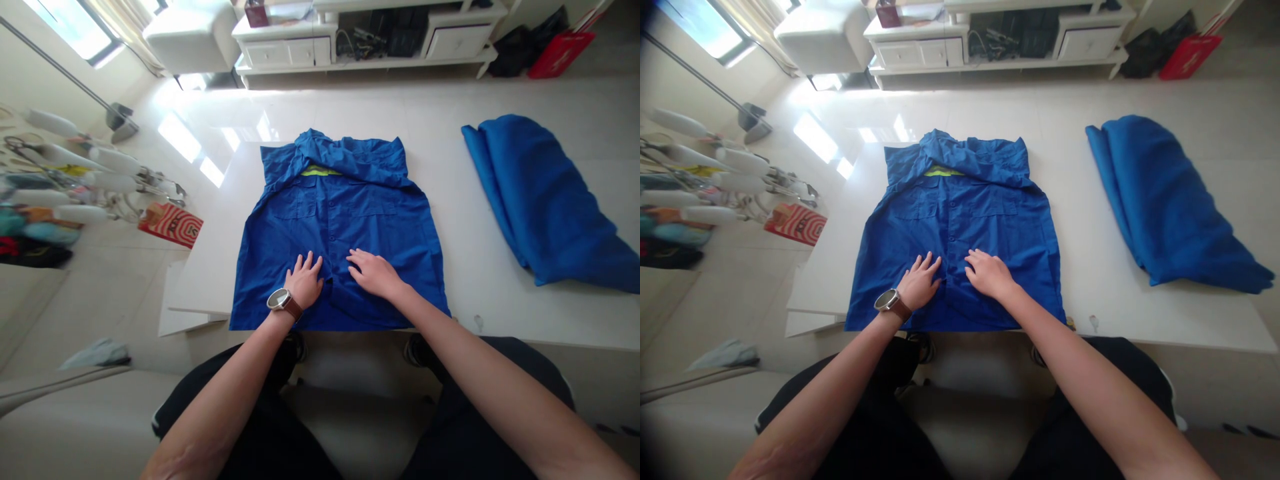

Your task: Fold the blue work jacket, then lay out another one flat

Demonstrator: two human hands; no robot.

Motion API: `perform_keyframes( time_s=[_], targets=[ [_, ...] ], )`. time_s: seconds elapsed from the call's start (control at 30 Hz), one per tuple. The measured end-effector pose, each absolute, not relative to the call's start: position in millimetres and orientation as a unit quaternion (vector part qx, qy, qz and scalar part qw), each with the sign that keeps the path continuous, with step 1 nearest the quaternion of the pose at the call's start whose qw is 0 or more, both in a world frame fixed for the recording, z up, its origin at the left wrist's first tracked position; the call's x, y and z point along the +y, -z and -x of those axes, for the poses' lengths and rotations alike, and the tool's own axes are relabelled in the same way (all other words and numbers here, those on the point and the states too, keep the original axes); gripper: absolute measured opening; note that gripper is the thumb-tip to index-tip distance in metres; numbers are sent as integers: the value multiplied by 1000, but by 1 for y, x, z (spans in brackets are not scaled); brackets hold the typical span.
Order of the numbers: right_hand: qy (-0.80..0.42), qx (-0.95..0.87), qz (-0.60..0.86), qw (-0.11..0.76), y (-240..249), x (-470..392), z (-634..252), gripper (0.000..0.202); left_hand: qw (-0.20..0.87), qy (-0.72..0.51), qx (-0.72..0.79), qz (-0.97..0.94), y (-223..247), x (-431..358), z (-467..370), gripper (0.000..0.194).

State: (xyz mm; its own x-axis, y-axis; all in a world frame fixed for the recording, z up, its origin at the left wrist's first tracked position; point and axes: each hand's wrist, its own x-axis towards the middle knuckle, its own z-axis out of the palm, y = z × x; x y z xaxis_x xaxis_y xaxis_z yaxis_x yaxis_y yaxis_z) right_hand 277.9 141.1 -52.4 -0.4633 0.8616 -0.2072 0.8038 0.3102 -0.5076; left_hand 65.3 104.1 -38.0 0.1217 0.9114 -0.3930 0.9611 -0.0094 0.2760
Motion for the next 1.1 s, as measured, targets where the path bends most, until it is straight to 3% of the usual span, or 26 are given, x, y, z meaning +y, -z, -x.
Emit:
perform_keyframes(
  time_s=[0.37, 0.5, 0.6, 0.7, 0.87, 0.97, 1.1],
  targets=[
    [-220, -860, 461, 6, 45, 135, -277, 27, 230, 83, 651, -719, 32, 101, -66, 61],
    [-222, -861, 458, 14, 47, 135, -280, 27, 215, 8, 655, -725, 28, 103, -64, 29],
    [-226, -858, 460, 17, 46, 135, -280, 27, 303, 8, 629, -716, 23, 101, -64, 1],
    [-231, -855, 465, 19, 45, 134, -280, 26, 385, 72, 567, -725, 22, 90, -68, 8],
    [-224, -860, 458, 18, 46, 133, -280, 27, 324, 92, 525, -781, 32, 64, -83, 24],
    [-218, -864, 453, 18, 46, 132, -280, 28, 301, 92, 505, -804, 36, 57, -90, 13],
    [-206, -870, 448, 10, 44, 133, -280, 28, 281, 143, 482, -817, 30, 59, -91, 19]
  ],
)
